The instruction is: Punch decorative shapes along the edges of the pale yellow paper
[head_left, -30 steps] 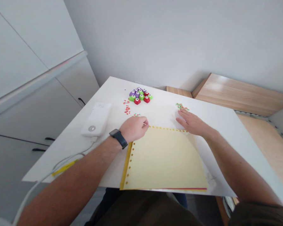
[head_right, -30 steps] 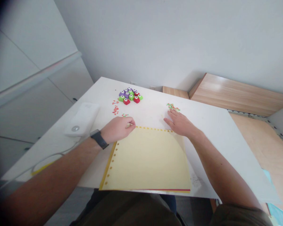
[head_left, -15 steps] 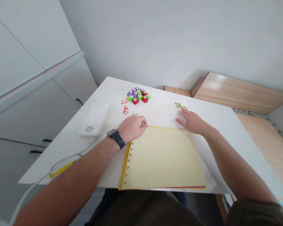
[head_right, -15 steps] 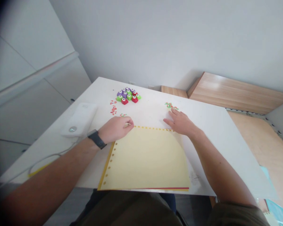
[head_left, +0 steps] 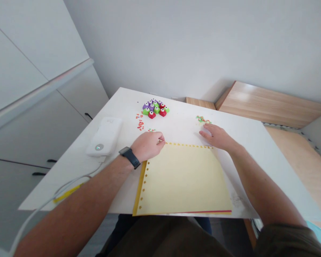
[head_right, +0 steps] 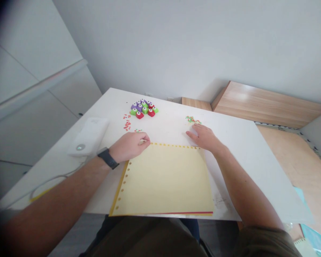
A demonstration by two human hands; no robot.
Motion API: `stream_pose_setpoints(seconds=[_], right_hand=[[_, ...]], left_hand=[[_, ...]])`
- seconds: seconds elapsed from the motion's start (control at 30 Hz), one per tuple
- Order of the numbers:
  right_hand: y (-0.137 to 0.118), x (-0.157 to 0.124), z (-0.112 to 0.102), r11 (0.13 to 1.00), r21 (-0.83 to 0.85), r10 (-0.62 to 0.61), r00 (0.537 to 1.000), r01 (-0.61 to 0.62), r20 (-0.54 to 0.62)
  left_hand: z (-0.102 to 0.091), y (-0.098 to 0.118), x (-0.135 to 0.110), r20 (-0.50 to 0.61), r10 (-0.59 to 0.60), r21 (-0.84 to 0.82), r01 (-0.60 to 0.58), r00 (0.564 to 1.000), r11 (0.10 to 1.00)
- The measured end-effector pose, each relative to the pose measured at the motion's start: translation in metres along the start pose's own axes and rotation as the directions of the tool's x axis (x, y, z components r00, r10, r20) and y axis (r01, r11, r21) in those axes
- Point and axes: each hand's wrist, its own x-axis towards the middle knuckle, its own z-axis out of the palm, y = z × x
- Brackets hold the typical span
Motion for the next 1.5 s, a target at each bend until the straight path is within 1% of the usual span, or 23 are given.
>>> stream_pose_setpoints(seconds=[0.13,0.2,0.3,0.5,0.6,0.73,0.83,0.9,1.0,1.1,1.23,1.33,1.4,1.43,1.5], right_hand=[[-0.011,-0.002,-0.003,0.994,0.039,-0.105,0.994,0.104,0.034],[-0.014,0.001,-0.004,0.996,0.027,-0.087,0.995,0.085,0.058],[-0.015,0.009,-0.005,1.000,0.000,-0.023,0.998,0.023,0.056],[-0.023,0.015,-0.005,0.994,0.002,-0.107,0.992,0.107,0.059],[-0.019,0.014,-0.005,0.999,-0.011,-0.051,0.997,0.052,0.051],[-0.001,0.012,-0.002,0.998,0.011,0.064,0.998,-0.065,0.025],[0.010,0.012,0.001,0.986,0.046,0.161,0.987,-0.161,0.008],[0.011,0.011,0.000,0.984,0.077,0.160,0.986,-0.163,0.039],[0.005,0.007,-0.004,0.986,0.120,0.111,0.991,-0.119,0.073],[0.001,0.002,-0.010,0.971,0.179,0.153,0.987,-0.160,0.051],[0.012,-0.005,-0.008,0.924,0.292,0.254,0.967,-0.247,0.014],[0.026,-0.009,0.001,0.870,0.435,0.288,0.955,-0.231,-0.068],[0.031,-0.011,0.006,0.782,0.597,0.321,0.937,-0.181,-0.136],[0.031,-0.012,0.007,0.719,0.678,0.346,0.926,-0.156,-0.153],[0.029,-0.013,0.007,0.576,0.809,0.395,0.907,-0.119,-0.148]], left_hand=[[0.000,0.000,-0.001,-0.006,0.001,0.000,-0.001,1.000,1.000],[0.000,-0.001,-0.001,-0.006,0.003,0.000,-0.003,1.000,1.000],[0.000,-0.001,-0.001,-0.002,0.007,-0.003,-0.007,1.000,1.000],[-0.001,0.000,-0.001,0.003,-0.005,-0.001,0.005,1.000,1.000],[-0.002,0.001,-0.001,0.006,-0.009,0.002,0.009,1.000,1.000],[-0.001,0.000,-0.001,0.004,-0.001,-0.001,0.001,1.000,1.000],[0.000,-0.001,-0.001,-0.001,-0.004,0.003,0.004,1.000,1.000],[0.001,-0.001,0.000,-0.001,-0.005,0.006,0.005,1.000,1.000],[0.000,-0.001,0.000,0.002,-0.007,0.010,0.007,1.000,1.000],[-0.001,0.000,-0.001,0.003,-0.007,0.012,0.007,1.000,1.000],[-0.001,0.000,-0.002,0.006,-0.007,0.011,0.007,1.000,1.000],[-0.001,0.000,-0.002,0.004,-0.008,0.014,0.008,1.000,1.000],[0.000,0.000,-0.002,0.002,-0.010,0.019,0.010,1.000,1.000],[0.000,0.000,-0.001,0.001,-0.011,0.020,0.011,1.000,1.000],[0.001,-0.001,-0.001,0.000,-0.012,0.023,0.012,1.000,1.000]])
